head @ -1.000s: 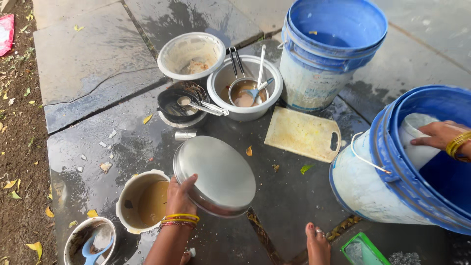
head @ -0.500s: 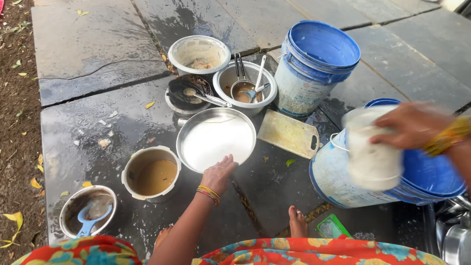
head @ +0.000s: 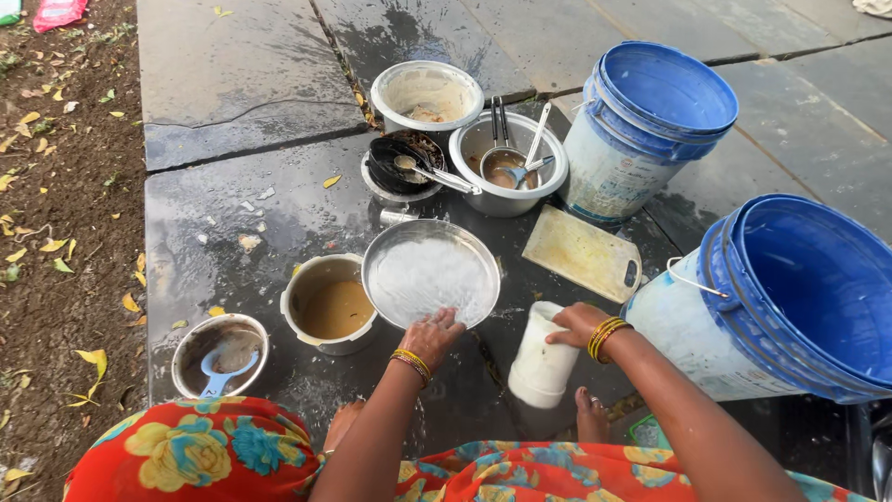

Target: The person washes various metal plates, bowls, and a pressure cooker by hand using a green scrub pad and soap from a small container.

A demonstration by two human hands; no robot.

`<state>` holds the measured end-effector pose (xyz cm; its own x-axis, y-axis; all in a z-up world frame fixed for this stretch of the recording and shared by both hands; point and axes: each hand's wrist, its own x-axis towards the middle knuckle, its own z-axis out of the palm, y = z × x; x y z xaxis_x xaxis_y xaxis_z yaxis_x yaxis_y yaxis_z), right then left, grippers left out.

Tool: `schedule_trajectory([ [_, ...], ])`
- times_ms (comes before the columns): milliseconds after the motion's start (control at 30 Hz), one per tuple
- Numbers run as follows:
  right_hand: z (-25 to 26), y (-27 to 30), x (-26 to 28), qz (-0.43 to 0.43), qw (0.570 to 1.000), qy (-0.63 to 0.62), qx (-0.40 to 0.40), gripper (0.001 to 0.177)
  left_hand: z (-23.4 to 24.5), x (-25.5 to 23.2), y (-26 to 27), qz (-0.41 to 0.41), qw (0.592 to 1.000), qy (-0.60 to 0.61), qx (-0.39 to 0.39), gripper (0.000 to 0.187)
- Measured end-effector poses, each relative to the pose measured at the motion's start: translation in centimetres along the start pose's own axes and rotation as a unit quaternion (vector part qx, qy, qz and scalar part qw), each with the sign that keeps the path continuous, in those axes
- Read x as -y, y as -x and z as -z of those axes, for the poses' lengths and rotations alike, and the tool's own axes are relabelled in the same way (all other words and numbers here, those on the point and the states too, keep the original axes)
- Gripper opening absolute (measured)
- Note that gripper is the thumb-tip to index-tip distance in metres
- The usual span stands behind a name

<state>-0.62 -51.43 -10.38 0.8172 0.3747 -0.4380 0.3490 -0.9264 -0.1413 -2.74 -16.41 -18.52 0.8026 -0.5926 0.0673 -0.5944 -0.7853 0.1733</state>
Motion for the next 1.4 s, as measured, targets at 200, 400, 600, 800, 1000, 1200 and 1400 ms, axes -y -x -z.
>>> schedule_trajectory([
  [200,-11.4,-2.7,-3.9,-0.205,0.977,0.014,-0.062,0.042,2.7,-0.7,1.1,-0.007,0.997,-0.024,0.067,0.047],
  [400,-6.6,-6.3,-1.5,-0.270,0.880,-0.248,-0.301,0.046,3.7,-1.8,0.5,-0.057,0.996,-0.014,0.073,0.041],
  [600,-7.7,-12.4,1.4,-0.034,0.506,-0.818,-0.272,0.046,4.4,-4.4,1.3,-0.155,0.986,-0.040,0.048,0.042],
  [800,-12.7,-17.2,6.1,-0.089,0.347,-0.855,-0.375,0.051,4.6,-9.1,-5.5,0.019,0.968,-0.144,0.203,0.042],
  [1000,-6.5,-10.7,-0.9,-0.018,0.391,-0.898,-0.199,0.036,-0.4,-8.0,-3.0,-0.226,0.974,0.013,0.020,0.063],
  [1200,-8.3,-16.0,10.3,-0.022,0.395,-0.863,-0.313,0.031,6.9,-7.4,-6.8,0.038,0.962,-0.071,0.261,0.077],
  [1400,-5.5,-11.4,5.1,0.063,0.313,-0.931,-0.175,0.028,3.2,-5.5,-1.3,-0.244,0.961,-0.098,0.081,0.072],
])
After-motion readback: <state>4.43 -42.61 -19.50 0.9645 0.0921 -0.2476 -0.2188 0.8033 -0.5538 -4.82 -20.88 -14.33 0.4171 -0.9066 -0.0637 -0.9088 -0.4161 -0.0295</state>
